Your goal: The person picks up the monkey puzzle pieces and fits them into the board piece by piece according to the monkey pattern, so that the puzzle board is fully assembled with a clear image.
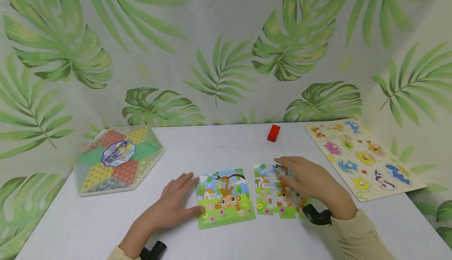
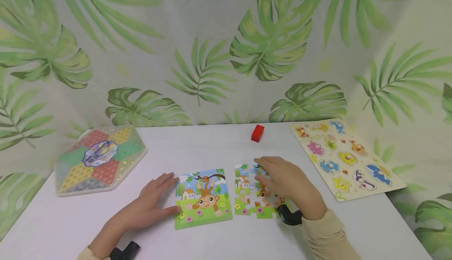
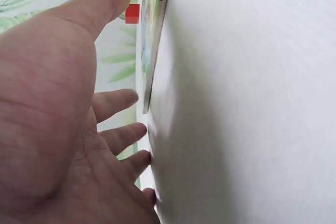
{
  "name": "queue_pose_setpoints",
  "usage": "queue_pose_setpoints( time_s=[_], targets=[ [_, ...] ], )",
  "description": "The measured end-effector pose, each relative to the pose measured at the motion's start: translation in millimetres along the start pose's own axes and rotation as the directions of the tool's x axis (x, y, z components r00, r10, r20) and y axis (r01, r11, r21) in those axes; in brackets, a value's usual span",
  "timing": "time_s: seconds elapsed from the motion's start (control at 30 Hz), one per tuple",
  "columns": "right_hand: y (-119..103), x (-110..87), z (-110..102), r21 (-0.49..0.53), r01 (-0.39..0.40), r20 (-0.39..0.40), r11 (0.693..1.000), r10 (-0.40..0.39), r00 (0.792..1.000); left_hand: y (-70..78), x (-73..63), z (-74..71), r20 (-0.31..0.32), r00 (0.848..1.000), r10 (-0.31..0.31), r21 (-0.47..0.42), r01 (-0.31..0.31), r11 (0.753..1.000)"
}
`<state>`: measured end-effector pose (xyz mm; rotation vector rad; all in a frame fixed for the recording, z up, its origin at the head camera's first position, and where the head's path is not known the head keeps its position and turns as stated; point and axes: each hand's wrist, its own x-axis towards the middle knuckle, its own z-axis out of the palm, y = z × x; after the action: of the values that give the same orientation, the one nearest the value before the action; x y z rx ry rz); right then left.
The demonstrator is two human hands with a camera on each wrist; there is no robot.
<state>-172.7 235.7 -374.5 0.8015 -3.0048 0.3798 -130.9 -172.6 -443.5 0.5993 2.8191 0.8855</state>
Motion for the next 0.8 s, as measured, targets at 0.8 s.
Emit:
queue_pose_setpoints(
  time_s=[0.8],
  targets=[
    [4, 59.3, 34, 0.264, 0.21, -0.032, 0.941, -0.209, 0.977, -19.4, 13.6, 7.8, -0.026, 0.989, 0.146, 0.073, -0.144, 0.987]
  ],
)
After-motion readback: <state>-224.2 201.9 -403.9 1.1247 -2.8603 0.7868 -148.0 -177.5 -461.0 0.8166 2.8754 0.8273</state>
